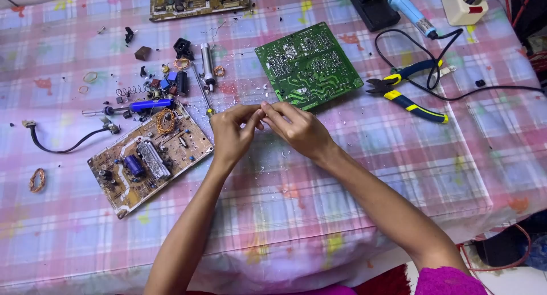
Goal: The person uses a blue soldering iron to work on a green circuit board placed on a table. They hold the board with one hand while applying the tool to specific points on the board's surface. Various electronic components and tools are scattered around the workspace.
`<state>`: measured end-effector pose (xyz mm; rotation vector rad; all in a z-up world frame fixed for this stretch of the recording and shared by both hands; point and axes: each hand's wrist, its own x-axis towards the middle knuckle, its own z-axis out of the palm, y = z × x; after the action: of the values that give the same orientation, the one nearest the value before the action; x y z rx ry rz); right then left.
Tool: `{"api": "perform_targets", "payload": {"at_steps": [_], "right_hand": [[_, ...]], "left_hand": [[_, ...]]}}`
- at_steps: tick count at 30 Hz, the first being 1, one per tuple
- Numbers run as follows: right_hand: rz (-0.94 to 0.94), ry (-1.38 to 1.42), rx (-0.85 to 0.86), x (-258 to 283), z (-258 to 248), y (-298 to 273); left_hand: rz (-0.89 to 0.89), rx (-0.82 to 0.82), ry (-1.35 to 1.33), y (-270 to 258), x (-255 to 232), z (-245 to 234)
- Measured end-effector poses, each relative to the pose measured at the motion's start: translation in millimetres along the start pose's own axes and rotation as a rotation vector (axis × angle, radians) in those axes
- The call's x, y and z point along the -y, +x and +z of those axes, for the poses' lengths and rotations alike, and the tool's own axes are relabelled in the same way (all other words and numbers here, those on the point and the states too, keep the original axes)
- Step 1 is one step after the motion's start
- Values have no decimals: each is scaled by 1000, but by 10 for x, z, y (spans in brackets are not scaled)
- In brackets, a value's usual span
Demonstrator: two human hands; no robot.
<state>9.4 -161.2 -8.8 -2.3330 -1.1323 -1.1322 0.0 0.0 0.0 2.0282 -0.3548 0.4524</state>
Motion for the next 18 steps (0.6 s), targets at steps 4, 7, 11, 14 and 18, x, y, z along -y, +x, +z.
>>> {"api": "perform_targets", "payload": {"at_steps": [4,7,11,14,18], "right_hand": [[210,444,136,-218,-48,10],[394,663,169,-438,-343,115],[265,210,511,-580,-673,129],[127,-131,570,-776,-543,-152],[-136,-411,300,-997,-422,-385]], "left_hand": [[-176,43,-24,97,-15,-90],[-127,-20,19,370,148,-294],[81,-124,326,734,604,-547],[128,-139,520,900,1213,-547],[93,-103,549,929,1654,-458]]}}
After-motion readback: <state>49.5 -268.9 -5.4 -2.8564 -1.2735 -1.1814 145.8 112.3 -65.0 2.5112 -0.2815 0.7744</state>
